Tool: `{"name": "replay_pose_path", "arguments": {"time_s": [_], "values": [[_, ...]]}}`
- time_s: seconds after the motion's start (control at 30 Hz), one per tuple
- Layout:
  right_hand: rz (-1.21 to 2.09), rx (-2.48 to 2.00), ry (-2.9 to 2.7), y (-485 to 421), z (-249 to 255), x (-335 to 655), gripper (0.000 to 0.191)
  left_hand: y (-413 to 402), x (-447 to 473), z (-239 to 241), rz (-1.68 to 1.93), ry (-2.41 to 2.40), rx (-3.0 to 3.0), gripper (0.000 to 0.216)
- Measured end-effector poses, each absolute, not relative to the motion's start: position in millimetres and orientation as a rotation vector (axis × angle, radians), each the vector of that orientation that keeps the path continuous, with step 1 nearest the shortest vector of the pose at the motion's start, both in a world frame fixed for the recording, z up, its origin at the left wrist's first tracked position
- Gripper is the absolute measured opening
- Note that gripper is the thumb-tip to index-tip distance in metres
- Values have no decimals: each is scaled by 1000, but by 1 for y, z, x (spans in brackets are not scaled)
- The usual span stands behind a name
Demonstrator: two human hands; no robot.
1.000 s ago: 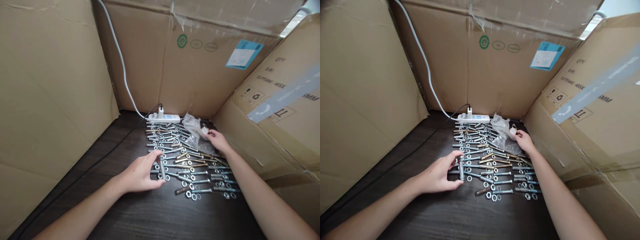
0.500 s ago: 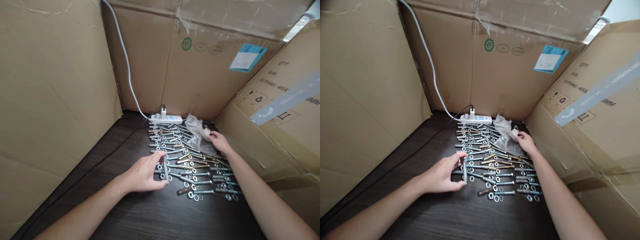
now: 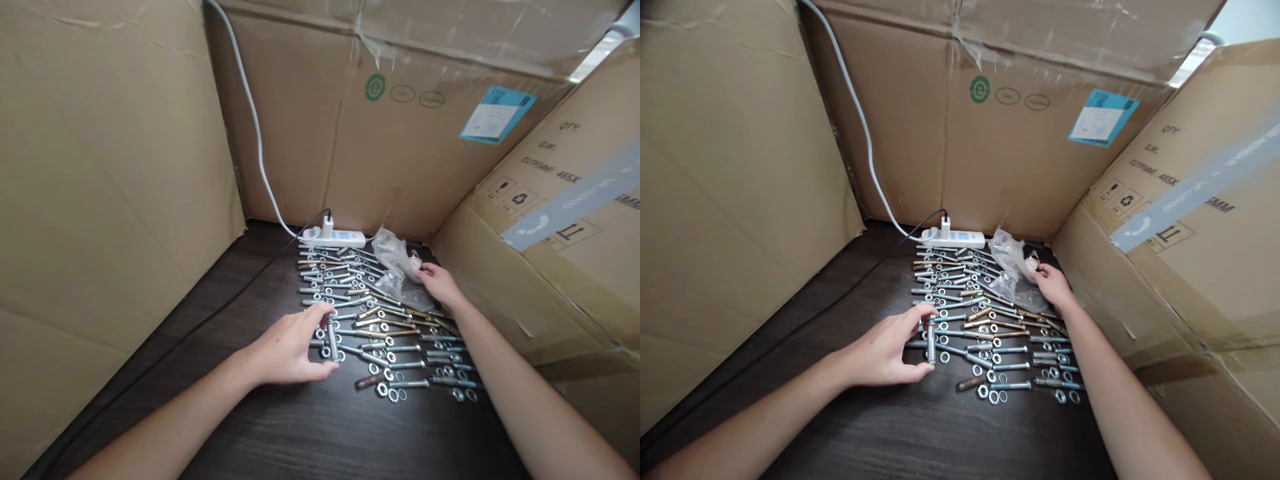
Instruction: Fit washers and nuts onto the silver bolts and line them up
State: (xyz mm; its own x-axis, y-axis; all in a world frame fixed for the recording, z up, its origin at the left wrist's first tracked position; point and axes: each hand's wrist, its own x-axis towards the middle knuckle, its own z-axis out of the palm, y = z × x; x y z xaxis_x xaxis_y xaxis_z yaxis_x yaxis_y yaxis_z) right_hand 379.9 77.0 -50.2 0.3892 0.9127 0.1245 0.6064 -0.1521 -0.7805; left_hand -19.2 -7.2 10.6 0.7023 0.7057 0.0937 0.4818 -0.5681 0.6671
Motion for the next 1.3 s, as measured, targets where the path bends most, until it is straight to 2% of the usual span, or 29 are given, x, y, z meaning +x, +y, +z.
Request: {"name": "replay_pose_path", "arguments": {"time_s": [0.33,0.57,0.73,0.83,1.1,1.3], "values": [[242,-2018,-1258,110,-54,400,29,-8,-20,12,458,918,2283,68],[14,-1901,-1300,99,-29,377,45,-8,-21,12,461,884,2298,69],[115,-1846,-1589,77,-22,349,25,-9,-20,12,445,893,2303,69],[194,-1878,-1659,82,-25,341,24,-9,-20,11,440,900,2310,68],[198,-1990,-1432,106,-24,355,35,-10,-21,12,475,876,2310,69],[136,-2011,-1253,91,-25,355,57,-9,-21,12,497,857,2342,68]]}}
